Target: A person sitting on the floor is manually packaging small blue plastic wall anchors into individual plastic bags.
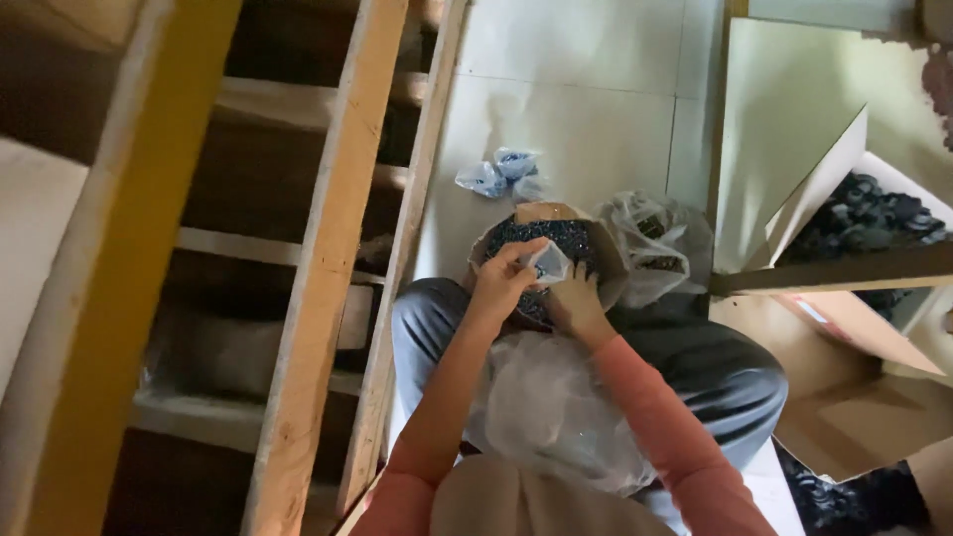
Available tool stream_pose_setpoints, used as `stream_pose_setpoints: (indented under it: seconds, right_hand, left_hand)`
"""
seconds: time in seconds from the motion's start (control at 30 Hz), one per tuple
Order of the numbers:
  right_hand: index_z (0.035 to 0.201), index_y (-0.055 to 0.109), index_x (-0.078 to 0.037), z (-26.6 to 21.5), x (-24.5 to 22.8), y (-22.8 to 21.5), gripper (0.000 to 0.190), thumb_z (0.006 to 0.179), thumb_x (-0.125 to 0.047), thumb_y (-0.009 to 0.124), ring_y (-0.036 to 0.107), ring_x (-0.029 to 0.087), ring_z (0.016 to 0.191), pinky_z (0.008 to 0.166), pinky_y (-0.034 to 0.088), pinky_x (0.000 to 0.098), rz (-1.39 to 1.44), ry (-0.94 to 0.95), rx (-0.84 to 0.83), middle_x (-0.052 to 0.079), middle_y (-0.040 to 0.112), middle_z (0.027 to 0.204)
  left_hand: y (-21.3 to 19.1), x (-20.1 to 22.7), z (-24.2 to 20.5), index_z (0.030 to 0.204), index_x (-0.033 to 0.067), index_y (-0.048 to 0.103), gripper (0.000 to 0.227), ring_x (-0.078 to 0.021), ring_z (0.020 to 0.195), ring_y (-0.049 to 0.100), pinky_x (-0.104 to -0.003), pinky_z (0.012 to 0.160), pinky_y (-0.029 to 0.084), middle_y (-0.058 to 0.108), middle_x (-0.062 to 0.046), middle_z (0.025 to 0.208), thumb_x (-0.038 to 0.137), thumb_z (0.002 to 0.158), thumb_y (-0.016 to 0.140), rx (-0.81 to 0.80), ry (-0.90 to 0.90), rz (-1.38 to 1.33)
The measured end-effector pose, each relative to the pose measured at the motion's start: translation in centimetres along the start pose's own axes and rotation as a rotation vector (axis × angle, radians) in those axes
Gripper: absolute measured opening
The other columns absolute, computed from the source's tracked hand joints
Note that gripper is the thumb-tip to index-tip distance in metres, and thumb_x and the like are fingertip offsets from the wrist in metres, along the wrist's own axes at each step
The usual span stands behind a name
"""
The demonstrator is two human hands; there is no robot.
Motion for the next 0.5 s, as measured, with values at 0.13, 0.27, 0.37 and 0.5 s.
stream_pose_setpoints:
  seconds: [0.13,0.27,0.37,0.5]
  right_hand:
    - [0.141,0.054,-0.002,-1.0,0.3,-2.5,0.064,0.096,-0.047,0.059,0.053,0.043,0.122,0.093,0.049,0.0572,0.175,0.020,-0.019,0.024,0.056,0.133]
    - [0.136,0.058,-0.002,-1.3,0.6,-2.9,0.063,0.088,-0.041,0.070,0.061,0.041,0.113,0.087,0.055,0.0539,0.226,0.029,-0.022,0.024,0.058,0.128]
    - [0.137,0.055,0.004,-1.6,1.0,-3.1,0.065,0.087,-0.036,0.066,0.064,0.048,0.106,0.082,0.057,0.0573,0.457,0.086,-0.055,0.029,0.054,0.126]
    - [0.125,0.060,0.008,-3.3,-0.4,-6.4,0.053,0.078,-0.017,0.066,0.060,0.053,0.100,0.070,0.058,0.0571,0.439,-0.105,0.047,0.033,0.057,0.112]
  left_hand:
    - [-0.1,-0.2,0.1,0.139,0.0096,0.067,0.046,-0.0278,0.093,0.061,-0.057,0.080,0.065,0.043,-0.030,0.146,-0.006,0.098,0.053,0.006,-0.046,-0.012]
    - [0.9,1.3,-0.6,0.139,0.0073,0.065,0.046,-0.0282,0.094,0.060,-0.056,0.081,0.065,0.042,-0.031,0.146,-0.006,0.097,0.053,-0.007,-0.039,-0.023]
    - [0.6,0.8,-0.2,0.138,0.0090,0.066,0.046,-0.0246,0.089,0.060,-0.054,0.080,0.067,0.047,-0.028,0.142,-0.006,0.097,0.054,0.001,-0.041,-0.018]
    - [0.1,0.0,0.1,0.136,0.0096,0.069,0.047,-0.0266,0.089,0.064,-0.056,0.078,0.067,0.050,-0.028,0.139,-0.007,0.094,0.056,0.030,-0.040,-0.051]
Point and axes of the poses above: each hand's wrist, its own z-axis towards the middle knuckle, its own y-axis out of the palm, x = y × z, the point moved 6 cm from there along z, towards the middle knuckle
